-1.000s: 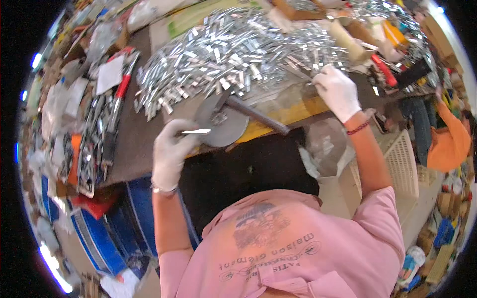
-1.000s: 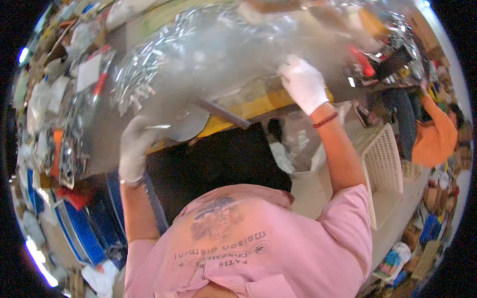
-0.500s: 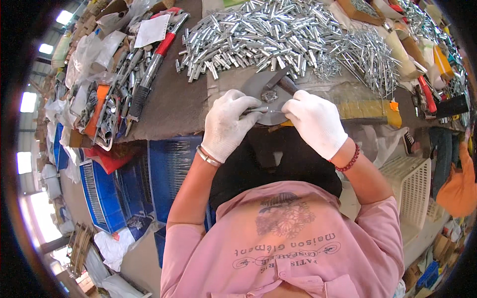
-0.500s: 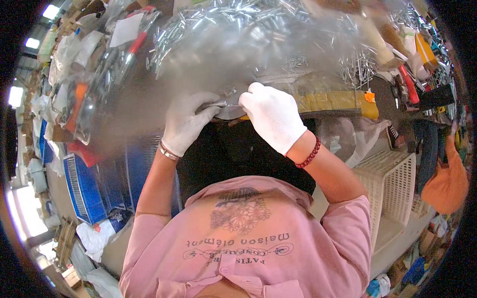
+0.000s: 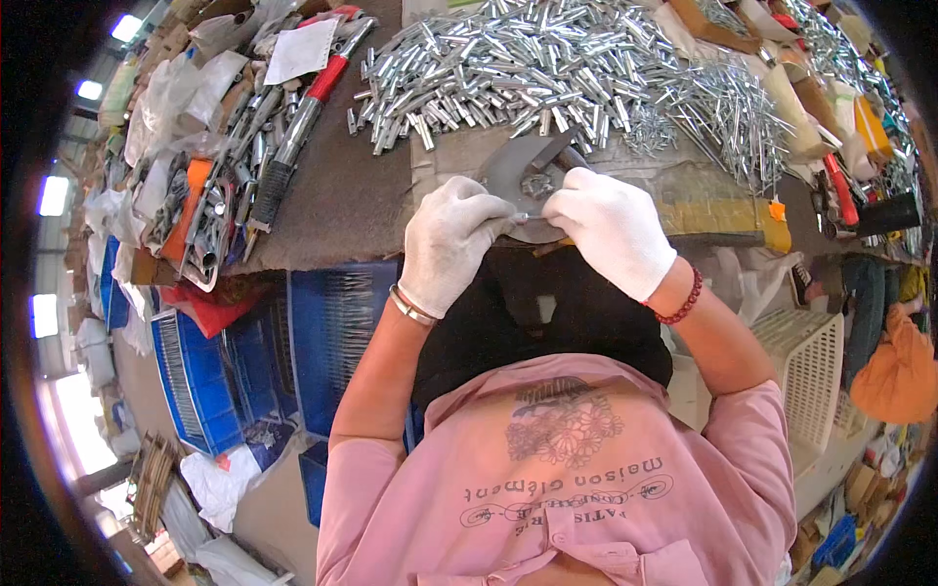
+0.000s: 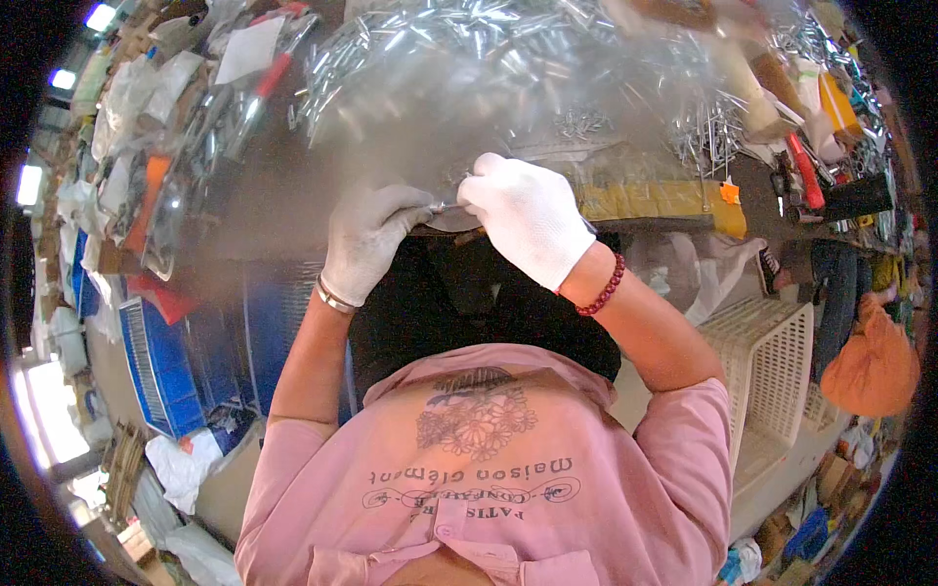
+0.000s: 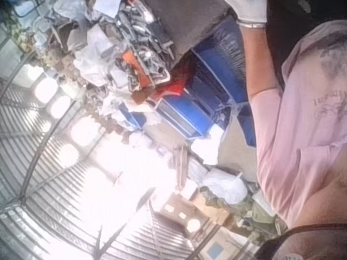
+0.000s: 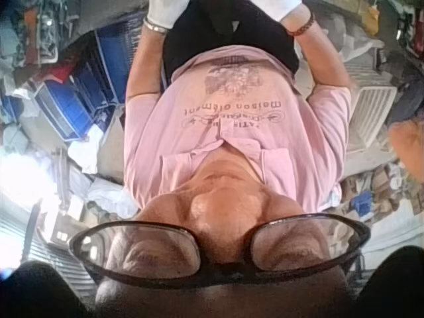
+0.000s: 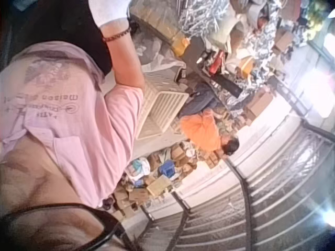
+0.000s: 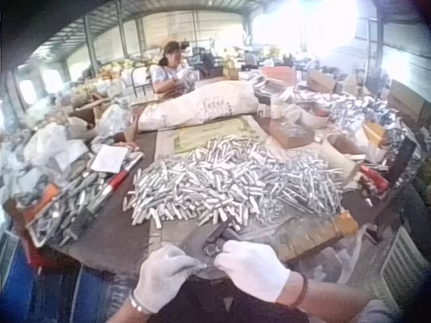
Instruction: Assembling small metal components by combining pins and washers on a workbench and sorting them into bins.
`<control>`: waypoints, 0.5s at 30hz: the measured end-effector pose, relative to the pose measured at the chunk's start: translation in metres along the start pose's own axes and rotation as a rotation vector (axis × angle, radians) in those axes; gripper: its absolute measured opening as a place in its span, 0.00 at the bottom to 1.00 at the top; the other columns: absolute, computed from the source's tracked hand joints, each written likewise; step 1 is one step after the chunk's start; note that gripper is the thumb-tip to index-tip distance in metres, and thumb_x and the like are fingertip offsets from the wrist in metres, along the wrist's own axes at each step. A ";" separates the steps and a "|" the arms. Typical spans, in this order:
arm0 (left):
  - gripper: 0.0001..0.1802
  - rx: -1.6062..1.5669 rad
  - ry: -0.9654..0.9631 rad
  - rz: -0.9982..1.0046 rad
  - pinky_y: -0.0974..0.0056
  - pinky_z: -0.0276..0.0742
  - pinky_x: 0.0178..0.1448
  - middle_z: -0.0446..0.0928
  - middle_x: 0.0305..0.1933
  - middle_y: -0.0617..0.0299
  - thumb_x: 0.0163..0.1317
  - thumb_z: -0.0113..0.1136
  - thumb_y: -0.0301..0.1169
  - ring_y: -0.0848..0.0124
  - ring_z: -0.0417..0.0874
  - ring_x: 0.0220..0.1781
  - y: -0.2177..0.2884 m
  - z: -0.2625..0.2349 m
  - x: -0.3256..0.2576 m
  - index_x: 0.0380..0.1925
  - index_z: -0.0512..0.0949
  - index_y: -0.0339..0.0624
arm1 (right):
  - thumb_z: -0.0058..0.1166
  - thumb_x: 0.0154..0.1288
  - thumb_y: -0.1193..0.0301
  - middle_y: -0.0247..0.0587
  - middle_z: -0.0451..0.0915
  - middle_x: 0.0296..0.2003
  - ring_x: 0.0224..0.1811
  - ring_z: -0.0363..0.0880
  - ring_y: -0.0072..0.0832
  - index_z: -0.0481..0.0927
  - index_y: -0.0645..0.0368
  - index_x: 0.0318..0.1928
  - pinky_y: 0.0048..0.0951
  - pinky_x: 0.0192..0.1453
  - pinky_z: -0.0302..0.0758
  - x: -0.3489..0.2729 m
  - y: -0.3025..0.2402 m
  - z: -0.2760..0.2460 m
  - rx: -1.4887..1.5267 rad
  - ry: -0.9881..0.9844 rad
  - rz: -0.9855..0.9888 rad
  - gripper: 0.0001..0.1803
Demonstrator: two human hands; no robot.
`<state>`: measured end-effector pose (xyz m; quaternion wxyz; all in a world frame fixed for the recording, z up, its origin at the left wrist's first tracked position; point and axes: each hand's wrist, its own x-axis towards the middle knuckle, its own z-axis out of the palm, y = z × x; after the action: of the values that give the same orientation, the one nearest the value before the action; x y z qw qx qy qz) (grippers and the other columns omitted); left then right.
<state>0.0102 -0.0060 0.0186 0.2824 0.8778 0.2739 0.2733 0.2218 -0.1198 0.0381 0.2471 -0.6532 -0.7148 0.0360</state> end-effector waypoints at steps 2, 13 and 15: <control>0.07 -0.016 0.013 0.042 0.54 0.81 0.48 0.83 0.37 0.59 0.55 0.77 0.27 0.55 0.86 0.44 -0.003 0.003 0.000 0.34 0.90 0.48 | 0.63 0.67 0.70 0.36 0.79 0.35 0.39 0.86 0.39 0.87 0.48 0.36 0.40 0.43 0.83 0.001 -0.002 0.004 -0.013 0.002 -0.015 0.02; 0.07 -0.034 0.024 0.076 0.55 0.80 0.47 0.82 0.36 0.59 0.55 0.77 0.27 0.56 0.85 0.43 0.005 -0.004 0.001 0.34 0.89 0.47 | 0.66 0.67 0.69 0.37 0.83 0.36 0.39 0.87 0.39 0.90 0.50 0.37 0.37 0.42 0.83 -0.002 0.059 -0.032 -0.173 0.252 0.221 0.03; 0.07 -0.045 0.049 0.081 0.55 0.80 0.47 0.82 0.37 0.59 0.55 0.78 0.28 0.56 0.85 0.43 0.007 -0.004 0.001 0.34 0.89 0.48 | 0.67 0.66 0.67 0.36 0.84 0.36 0.39 0.88 0.39 0.90 0.50 0.35 0.38 0.42 0.83 -0.002 0.066 -0.030 -0.218 0.170 0.287 0.03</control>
<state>0.0109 -0.0087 0.0258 0.2841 0.8746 0.2388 0.3119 0.2945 -0.1209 0.0393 0.2268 -0.7719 -0.5906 -0.0623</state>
